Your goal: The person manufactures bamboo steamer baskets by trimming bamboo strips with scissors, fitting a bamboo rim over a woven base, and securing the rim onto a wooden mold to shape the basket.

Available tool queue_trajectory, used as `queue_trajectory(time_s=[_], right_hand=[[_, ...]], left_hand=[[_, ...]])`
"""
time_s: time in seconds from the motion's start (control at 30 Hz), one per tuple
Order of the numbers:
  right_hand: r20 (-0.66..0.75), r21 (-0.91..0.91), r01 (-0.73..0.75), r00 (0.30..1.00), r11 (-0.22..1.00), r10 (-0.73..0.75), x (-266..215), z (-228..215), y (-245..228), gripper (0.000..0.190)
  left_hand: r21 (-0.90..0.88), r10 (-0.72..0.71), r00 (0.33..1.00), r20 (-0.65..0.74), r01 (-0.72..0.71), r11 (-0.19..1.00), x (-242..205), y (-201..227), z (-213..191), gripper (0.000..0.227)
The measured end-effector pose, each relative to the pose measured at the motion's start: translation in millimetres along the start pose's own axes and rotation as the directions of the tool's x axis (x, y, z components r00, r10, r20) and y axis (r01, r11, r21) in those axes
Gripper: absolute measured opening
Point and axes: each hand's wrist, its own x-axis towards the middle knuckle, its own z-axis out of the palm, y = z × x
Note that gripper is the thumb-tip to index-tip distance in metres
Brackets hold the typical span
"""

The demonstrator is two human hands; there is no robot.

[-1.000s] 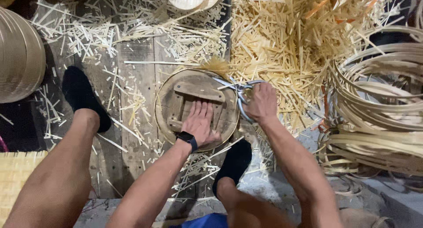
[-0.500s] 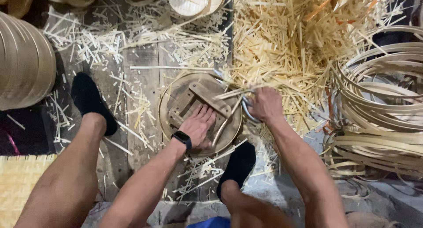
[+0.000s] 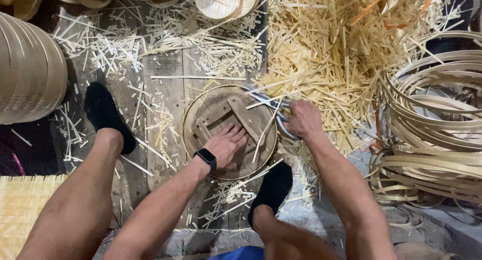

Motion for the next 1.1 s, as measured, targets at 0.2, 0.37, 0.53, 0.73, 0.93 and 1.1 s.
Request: queue_trajectory(time_s=[0.2,0.37,0.53,0.73,0.93,1.1], right_hand=[[-0.099,0.127,-0.04,0.994,0.991,0.052,-37,-2,31,0.049],[-0.275,-0.012,0.193,0.943,0.981,-0.189,-10,-13,4,0.062],[0.058,-0.009,0.059,0.997,0.998,-0.059,7,-18,-13,0.049],[-0.08,0.001,0.132,0.988,0.991,-0.132,-20,8,30,0.039],[-0.023,-0.009,0.083,0.996,0.997,-0.083,1,-3,-4,0.056],[0.27,0.005,-0.103,0.958,0.995,0.097,-1,-12,4,0.058]], left_hand=[[-0.253,-0.274,0.955,-0.113,0.239,0.937,-23,18,-3,0.086],[-0.678,-0.692,0.569,-0.444,0.291,0.675,35,56,-8,0.118],[-0.637,-0.635,0.628,-0.45,0.272,0.721,30,56,2,0.127],[-0.613,-0.499,0.733,-0.462,0.144,0.777,13,52,5,0.124],[-0.62,-0.455,0.768,-0.45,0.097,0.778,10,49,3,0.125],[-0.58,-0.361,0.807,-0.468,0.028,0.814,-3,43,4,0.125]])
